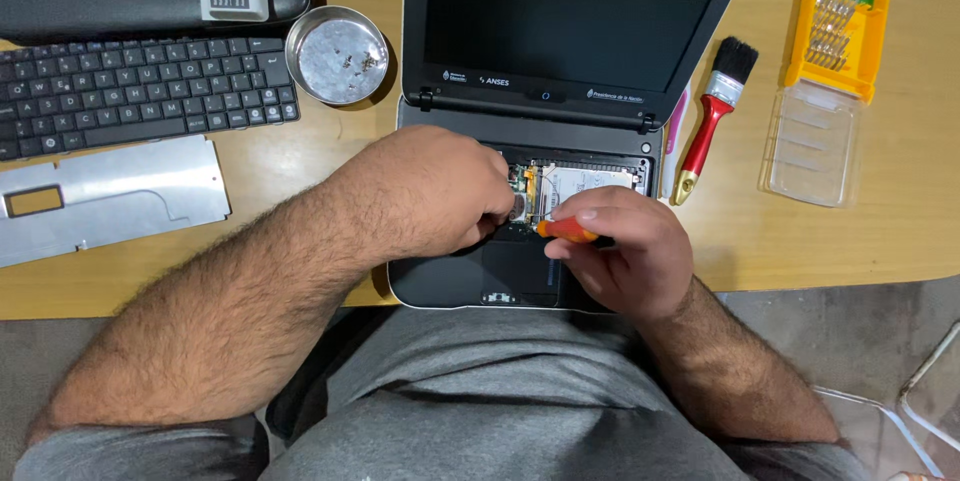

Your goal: The person uses a screwdriver to remove and reinstall screws securing a hard drive inside a laptop. They briefly test-fit a metal cover plate, then continue securing the drive with additional screws.

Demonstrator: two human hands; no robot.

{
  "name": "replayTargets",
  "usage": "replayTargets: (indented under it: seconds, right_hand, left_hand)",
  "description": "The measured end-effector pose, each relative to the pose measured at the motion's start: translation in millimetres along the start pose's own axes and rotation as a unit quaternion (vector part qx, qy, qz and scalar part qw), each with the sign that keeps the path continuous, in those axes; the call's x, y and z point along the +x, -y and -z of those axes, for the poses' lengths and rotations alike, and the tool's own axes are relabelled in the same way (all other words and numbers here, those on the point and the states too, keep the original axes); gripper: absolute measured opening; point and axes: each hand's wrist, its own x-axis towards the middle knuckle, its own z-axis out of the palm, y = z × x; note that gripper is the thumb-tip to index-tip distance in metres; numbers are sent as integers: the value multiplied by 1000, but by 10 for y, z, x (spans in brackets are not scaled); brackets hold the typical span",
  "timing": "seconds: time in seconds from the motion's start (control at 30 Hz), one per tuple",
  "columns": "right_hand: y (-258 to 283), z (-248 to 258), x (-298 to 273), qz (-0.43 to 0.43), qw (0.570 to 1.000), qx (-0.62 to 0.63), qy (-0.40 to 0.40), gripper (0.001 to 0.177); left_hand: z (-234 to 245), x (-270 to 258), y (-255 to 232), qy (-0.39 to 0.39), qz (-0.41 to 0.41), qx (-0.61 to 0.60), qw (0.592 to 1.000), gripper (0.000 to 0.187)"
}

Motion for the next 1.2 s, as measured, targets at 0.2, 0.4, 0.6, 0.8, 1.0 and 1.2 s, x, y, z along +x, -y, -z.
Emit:
replayTargets:
  seconds: [0.2, 0.4, 0.6, 0.8, 1.0, 1.2]
  right_hand:
    - [16, -14, 33, 3, 1000, -11, -8, 40]
    - [-11, 18, -37, -7, 1000, -6, -15, 42]
    - [50, 76, -91, 17, 998, -17, -64, 41]
    - [123, 69, -32, 54, 992, 38, -104, 38]
    - [107, 96, -77, 43, 993, 57, -90, 41]
    - [58, 84, -103, 57, 993, 57, -90, 38]
  left_hand:
    - [-4, -2, 5, -5, -6, -2, 1000, 8]
    - [1, 1, 7, -14, 2, -16, 1000, 8]
    - [30, 0, -27, -60, -33, -89, 994, 24]
    - [-72, 67, -96, -83, -50, -115, 989, 21]
    - [-82, 96, -93, -65, -59, -117, 989, 15]
    - [-160, 147, -61, -68, -78, -62, 993, 10]
